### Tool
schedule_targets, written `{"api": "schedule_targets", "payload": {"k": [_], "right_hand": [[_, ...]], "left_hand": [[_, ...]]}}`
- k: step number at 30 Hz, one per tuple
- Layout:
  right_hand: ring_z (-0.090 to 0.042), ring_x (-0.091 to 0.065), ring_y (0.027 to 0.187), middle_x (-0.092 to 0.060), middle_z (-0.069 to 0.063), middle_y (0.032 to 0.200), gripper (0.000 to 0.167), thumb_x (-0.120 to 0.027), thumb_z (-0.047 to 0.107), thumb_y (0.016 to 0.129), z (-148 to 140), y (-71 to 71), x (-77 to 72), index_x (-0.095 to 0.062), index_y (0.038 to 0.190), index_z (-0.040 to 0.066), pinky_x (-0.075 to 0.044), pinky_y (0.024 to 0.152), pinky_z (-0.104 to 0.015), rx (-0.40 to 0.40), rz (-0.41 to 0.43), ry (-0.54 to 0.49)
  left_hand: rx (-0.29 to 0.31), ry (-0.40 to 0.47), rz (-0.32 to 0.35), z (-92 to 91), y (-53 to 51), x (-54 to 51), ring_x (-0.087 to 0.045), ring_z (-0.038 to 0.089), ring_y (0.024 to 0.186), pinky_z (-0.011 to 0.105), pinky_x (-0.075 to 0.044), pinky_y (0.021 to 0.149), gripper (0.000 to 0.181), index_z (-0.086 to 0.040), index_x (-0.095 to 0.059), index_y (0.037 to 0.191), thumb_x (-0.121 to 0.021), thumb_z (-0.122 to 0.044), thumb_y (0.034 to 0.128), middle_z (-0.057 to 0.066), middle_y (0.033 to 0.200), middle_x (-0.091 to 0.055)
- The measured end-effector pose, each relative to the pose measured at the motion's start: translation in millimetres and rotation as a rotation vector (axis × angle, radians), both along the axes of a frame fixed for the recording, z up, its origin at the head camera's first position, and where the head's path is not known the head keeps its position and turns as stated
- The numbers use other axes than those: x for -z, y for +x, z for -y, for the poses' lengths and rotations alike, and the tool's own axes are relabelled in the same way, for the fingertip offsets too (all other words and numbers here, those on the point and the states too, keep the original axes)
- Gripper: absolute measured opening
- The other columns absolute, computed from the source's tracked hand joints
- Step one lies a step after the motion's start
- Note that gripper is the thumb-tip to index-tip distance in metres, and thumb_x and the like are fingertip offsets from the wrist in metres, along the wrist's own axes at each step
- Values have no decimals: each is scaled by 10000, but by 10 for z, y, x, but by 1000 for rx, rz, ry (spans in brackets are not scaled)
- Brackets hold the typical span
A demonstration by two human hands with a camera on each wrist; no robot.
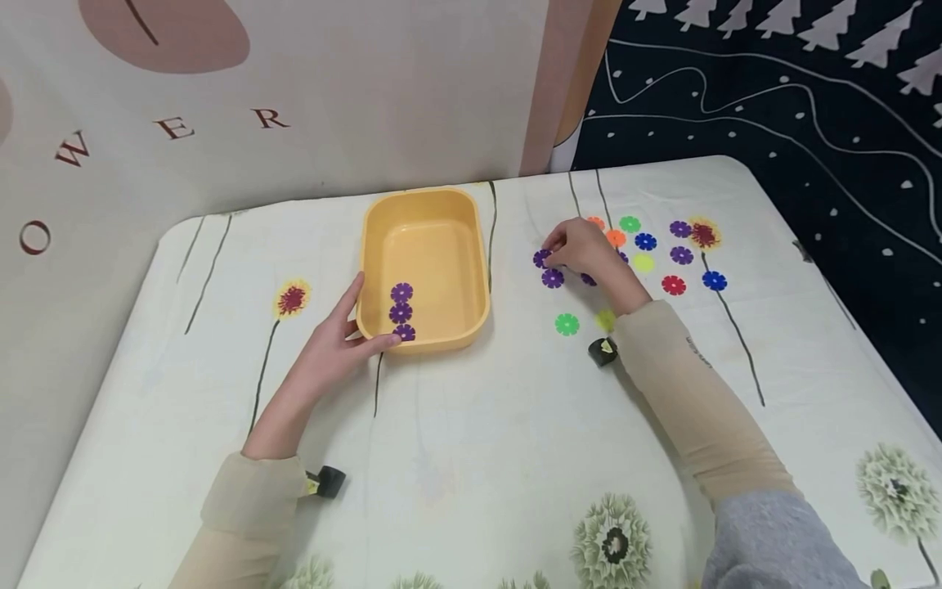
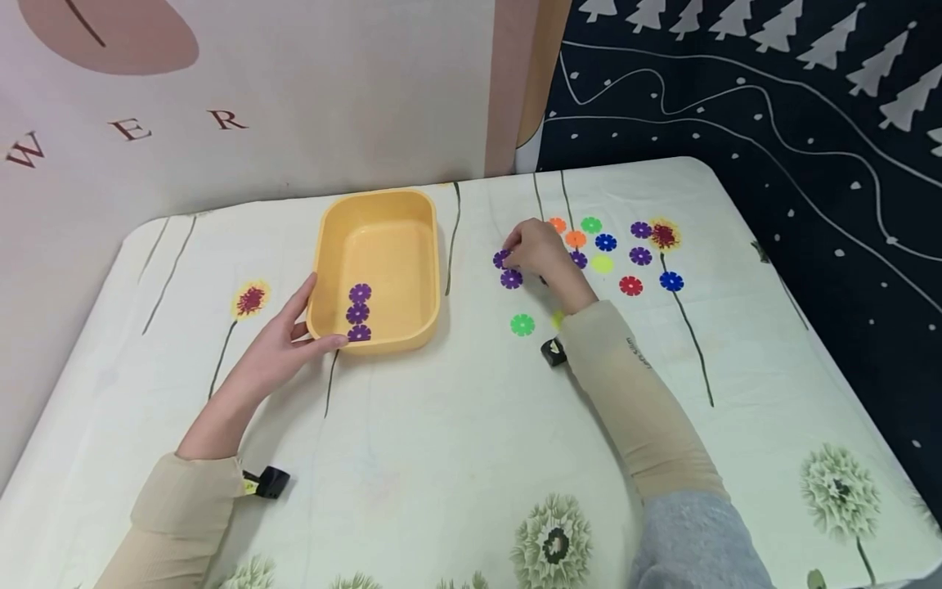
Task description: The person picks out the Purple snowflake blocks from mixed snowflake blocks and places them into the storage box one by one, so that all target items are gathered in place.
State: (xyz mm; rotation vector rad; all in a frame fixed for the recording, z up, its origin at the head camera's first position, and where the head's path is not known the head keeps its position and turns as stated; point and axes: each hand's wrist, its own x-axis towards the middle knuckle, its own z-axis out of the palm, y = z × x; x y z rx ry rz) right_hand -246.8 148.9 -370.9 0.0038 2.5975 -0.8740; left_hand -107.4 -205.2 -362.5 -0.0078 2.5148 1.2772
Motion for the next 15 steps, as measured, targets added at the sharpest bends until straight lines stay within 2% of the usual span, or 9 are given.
{"api": "schedule_targets", "payload": {"k": [8,11,15], "right_hand": [[-192,-597,859,-632,-78,983,173,-669,150,952,-75,3,-8,-686,1093,52,-498,735,-235,47,-10,-134],[-189,-658,886,-667,-86,1007,171,-661,159,963,-87,-6,-38,-695,1097,59,-555,787,-248,66,-2,-166],[-198,-661,952,-672,-106,1104,199,-646,171,976,-57,-18,-104,-697,1138,68,-571,872,-273,89,-5,-191]], "left_hand": [[6,0,-7,-6,-8,4,-386,420,1446,506,-419,1159,1054,-323,38,1606,-740,-389,898,11,1698,-52],[9,0,-8,-2,-6,6,-378,423,1449,504,-416,1161,1060,-318,37,1607,-742,-400,894,14,1698,-50],[7,-3,-10,8,0,12,-373,427,1451,505,-416,1161,1071,-320,35,1608,-746,-427,882,18,1698,-55]]}}
